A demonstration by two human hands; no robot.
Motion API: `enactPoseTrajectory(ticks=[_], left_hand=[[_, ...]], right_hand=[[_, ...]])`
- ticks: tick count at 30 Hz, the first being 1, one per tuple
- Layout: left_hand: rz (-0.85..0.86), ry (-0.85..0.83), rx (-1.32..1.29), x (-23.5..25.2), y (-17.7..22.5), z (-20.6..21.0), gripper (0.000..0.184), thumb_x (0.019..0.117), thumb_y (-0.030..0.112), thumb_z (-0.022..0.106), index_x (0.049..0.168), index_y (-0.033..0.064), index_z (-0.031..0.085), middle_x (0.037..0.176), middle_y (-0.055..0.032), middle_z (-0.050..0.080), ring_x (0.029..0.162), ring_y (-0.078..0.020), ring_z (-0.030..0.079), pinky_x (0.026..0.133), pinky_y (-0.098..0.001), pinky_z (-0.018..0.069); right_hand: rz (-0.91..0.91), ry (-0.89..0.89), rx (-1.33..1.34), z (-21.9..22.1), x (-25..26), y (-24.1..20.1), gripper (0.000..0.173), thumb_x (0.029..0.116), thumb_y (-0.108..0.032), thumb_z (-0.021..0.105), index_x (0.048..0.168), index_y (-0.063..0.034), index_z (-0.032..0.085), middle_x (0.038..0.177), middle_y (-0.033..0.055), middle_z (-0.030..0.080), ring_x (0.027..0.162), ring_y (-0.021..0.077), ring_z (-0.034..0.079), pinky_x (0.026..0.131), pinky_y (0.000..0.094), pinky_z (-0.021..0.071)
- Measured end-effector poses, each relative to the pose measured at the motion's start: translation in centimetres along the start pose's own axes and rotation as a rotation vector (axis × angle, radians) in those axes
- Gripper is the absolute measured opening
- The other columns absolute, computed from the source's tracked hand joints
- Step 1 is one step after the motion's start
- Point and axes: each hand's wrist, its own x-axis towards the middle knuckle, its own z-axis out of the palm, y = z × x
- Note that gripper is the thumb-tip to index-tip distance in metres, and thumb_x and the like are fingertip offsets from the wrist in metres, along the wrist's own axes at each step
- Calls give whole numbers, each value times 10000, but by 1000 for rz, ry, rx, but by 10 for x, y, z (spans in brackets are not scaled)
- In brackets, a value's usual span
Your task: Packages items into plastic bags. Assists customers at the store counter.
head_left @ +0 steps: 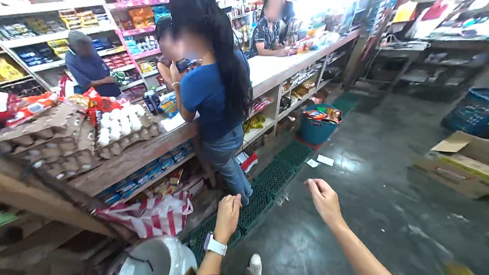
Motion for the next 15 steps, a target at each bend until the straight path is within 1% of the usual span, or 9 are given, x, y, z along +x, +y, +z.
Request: enactPoseTrajectory(ticks=[1, 2, 3, 4, 5, 7, 10, 12, 15], left_hand=[[-3, -21, -11, 20, -4, 10, 515, 1098, 257, 359, 906, -35, 737, 857, -162, 690, 925, -305, 671, 950, -493, 499], [-3, -30, -22, 42, -8, 19, 514, 1097, 258, 361, 903, -31, 739, 859, -159, 694, 928, -299, 674, 955, -490, 498], [0, -37, -37, 64, -12, 28, 511, 1096, 255, 361, 908, -31, 740, 866, -158, 698, 934, -297, 675, 963, -487, 496], [5, -42, -53, 86, -14, 34, 505, 1099, 251, 361, 926, -35, 740, 886, -161, 705, 950, -300, 677, 973, -490, 495], [13, -46, -69, 109, -14, 39, 499, 1099, 247, 361, 942, -40, 738, 904, -169, 707, 967, -307, 674, 985, -494, 487], [59, -34, -102, 167, -2, 48, 496, 1097, 238, 358, 951, -49, 735, 923, -178, 707, 996, -312, 665, 1010, -486, 472], [181, -40, -119, 263, 34, 62, 480, 1094, 226, 367, 952, -41, 739, 969, -179, 700, 1052, -312, 645, 1050, -476, 450], [269, -41, -136, 329, 61, 75, 460, 1086, 237, 396, 956, -40, 740, 1023, -190, 673, 1073, -315, 623, 1029, -467, 459], [389, -14, -142, 426, 100, 102, 419, 1071, 260, 458, 975, -40, 734, 1116, -206, 654, 1093, -304, 624, 1005, -450, 490]], right_hand=[[-24, -35, -11, 4, 22, 7, 240, 976, -39, 550, 1133, 135, 601, 1079, 272, 639, 893, 287, 642, 817, 435, 537], [-36, -63, -33, 9, 46, 14, 306, 921, -1, 562, 1193, 139, 555, 1152, 296, 600, 916, 308, 636, 819, 444, 539], [-40, -97, -55, 14, 69, 21, 345, 904, 16, 570, 1224, 143, 540, 1206, 312, 582, 952, 327, 639, 841, 451, 542], [-44, -131, -74, 18, 90, 27, 340, 908, 20, 570, 1224, 145, 552, 1227, 318, 579, 977, 339, 643, 861, 456, 545], [-54, -156, -92, 22, 110, 32, 304, 918, 21, 566, 1196, 144, 579, 1213, 317, 590, 978, 341, 643, 865, 456, 543], [-81, -179, -120, 27, 152, 35, 225, 944, 8, 558, 1118, 127, 637, 1114, 286, 645, 940, 323, 656, 853, 458, 545], [-129, -144, -138, 27, 204, 48, 196, 946, -7, 562, 1065, 105, 669, 1039, 251, 681, 905, 309, 678, 839, 458, 562], [-146, -80, -140, 21, 232, 66, 209, 944, -10, 562, 1065, 116, 676, 1027, 268, 690, 907, 334, 690, 843, 479, 567], [-93, -19, -155, 0, 272, 112, 272, 996, -89, 539, 1120, 95, 695, 1052, 264, 708, 906, 337, 709, 854, 504, 578]])
